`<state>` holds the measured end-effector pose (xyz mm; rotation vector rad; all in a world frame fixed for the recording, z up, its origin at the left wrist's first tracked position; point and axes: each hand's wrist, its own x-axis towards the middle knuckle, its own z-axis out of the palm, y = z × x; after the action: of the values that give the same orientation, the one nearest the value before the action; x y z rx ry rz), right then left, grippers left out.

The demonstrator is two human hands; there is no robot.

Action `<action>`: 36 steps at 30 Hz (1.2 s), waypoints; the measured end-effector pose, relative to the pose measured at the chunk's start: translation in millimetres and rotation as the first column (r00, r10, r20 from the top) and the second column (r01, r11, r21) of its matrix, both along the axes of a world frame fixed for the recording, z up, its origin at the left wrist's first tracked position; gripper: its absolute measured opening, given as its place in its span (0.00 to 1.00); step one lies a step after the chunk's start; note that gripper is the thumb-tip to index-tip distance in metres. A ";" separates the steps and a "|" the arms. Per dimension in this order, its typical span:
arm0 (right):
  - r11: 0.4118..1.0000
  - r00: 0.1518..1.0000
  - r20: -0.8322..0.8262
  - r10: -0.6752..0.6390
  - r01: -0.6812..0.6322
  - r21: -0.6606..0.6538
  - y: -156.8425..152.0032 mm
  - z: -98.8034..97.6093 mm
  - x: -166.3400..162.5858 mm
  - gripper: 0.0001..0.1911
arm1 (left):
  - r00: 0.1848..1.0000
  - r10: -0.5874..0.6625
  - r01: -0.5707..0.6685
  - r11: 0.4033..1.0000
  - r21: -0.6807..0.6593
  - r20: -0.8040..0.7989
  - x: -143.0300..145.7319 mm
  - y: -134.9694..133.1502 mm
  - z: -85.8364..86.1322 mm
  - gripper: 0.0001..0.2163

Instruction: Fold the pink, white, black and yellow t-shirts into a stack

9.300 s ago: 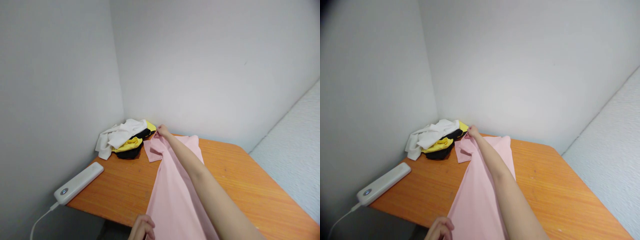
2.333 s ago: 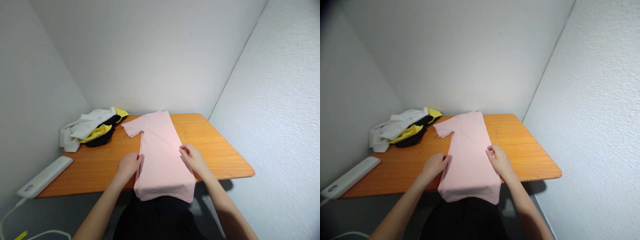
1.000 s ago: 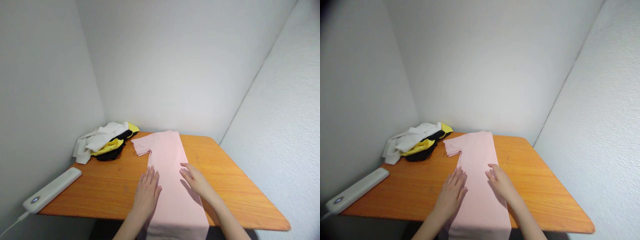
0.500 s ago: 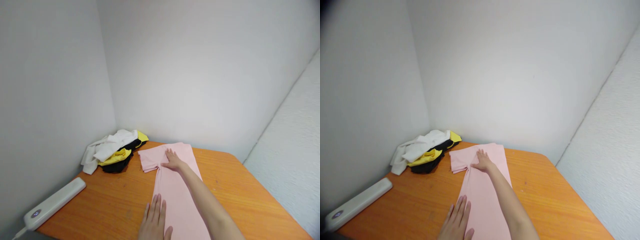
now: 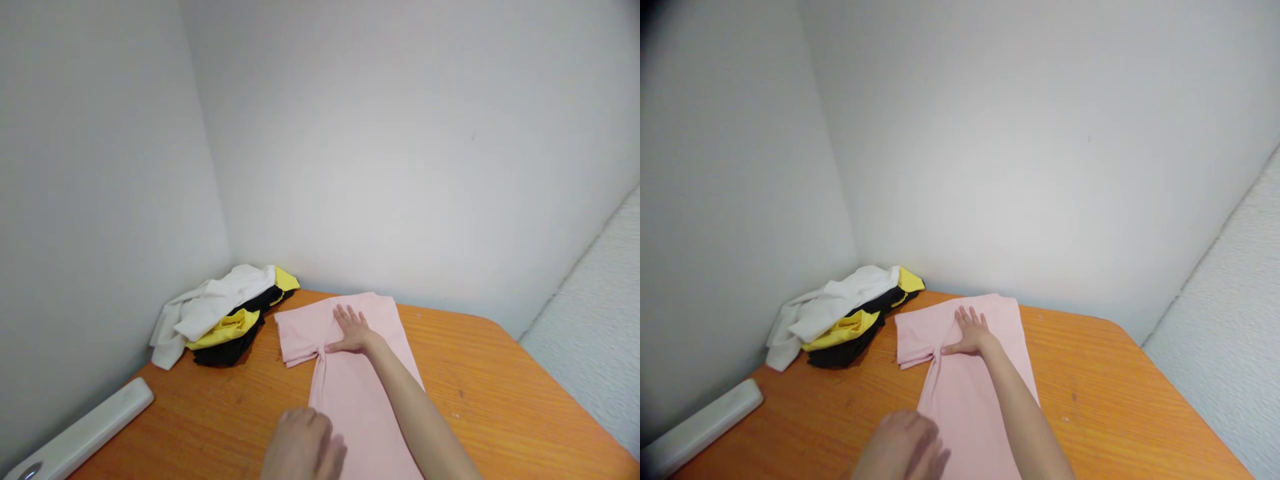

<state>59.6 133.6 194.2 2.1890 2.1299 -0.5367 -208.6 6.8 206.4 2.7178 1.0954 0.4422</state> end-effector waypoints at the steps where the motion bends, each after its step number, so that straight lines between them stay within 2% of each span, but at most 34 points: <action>1: 1.000 1.000 0.004 -0.001 0.001 -0.009 0.0 0.9 0.0 0.67 | 0.998 0.044 -0.042 0.997 -0.064 0.042 1.0 18.0 19.7 0.13; 3: 1.000 1.000 0.008 0.001 -0.001 -0.014 0.2 2.1 0.1 0.67 | 0.992 0.106 -0.102 0.993 -0.063 0.068 2.5 63.6 49.7 0.14; 5: 1.000 1.000 0.012 0.003 -0.003 -0.016 0.2 2.5 0.1 0.67 | 0.972 0.236 -0.236 0.972 -0.023 0.007 3.4 114.9 63.9 0.14; 8: 1.000 1.000 0.014 0.011 -0.011 -0.016 -0.2 2.9 -0.1 0.67 | 0.907 0.408 -0.411 0.912 -0.007 -0.098 6.3 180.6 61.2 0.15; 11: 1.000 1.000 0.012 0.016 -0.016 -0.003 -1.0 4.1 -0.6 0.67 | 0.878 0.453 -0.461 0.888 -0.013 -0.153 13.5 215.2 45.7 0.14; 16: 1.000 1.000 0.016 0.013 -0.013 -0.014 -1.1 6.5 -1.4 0.68 | 0.834 0.518 -0.527 0.850 0.002 -0.190 30.1 225.5 21.8 0.20; 22: 1.000 1.000 0.006 0.025 -0.025 -0.008 0.4 4.0 0.1 0.68 | 0.782 0.599 -0.615 0.786 -0.061 -0.172 39.3 236.3 7.4 0.29; 25: 1.000 1.000 -0.002 0.027 -0.027 0.003 0.2 3.0 0.8 0.68 | 0.785 0.592 -0.617 0.771 -0.157 -0.180 36.6 244.3 3.5 0.24; 29: 1.000 1.000 0.002 0.026 -0.026 0.018 -1.2 5.6 -0.9 0.68 | 0.831 0.534 -0.556 0.798 -0.232 -0.155 31.9 252.3 1.8 0.14; 36: 0.998 1.000 -0.011 -0.020 0.020 -0.062 -2.2 9.6 -12.3 0.69 | 0.872 0.489 -0.450 0.821 -0.350 0.024 26.3 268.0 6.2 0.09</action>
<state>47.2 131.4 203.8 2.1822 2.0696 -0.6090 -182.4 274.8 212.7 2.0871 1.6452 0.4220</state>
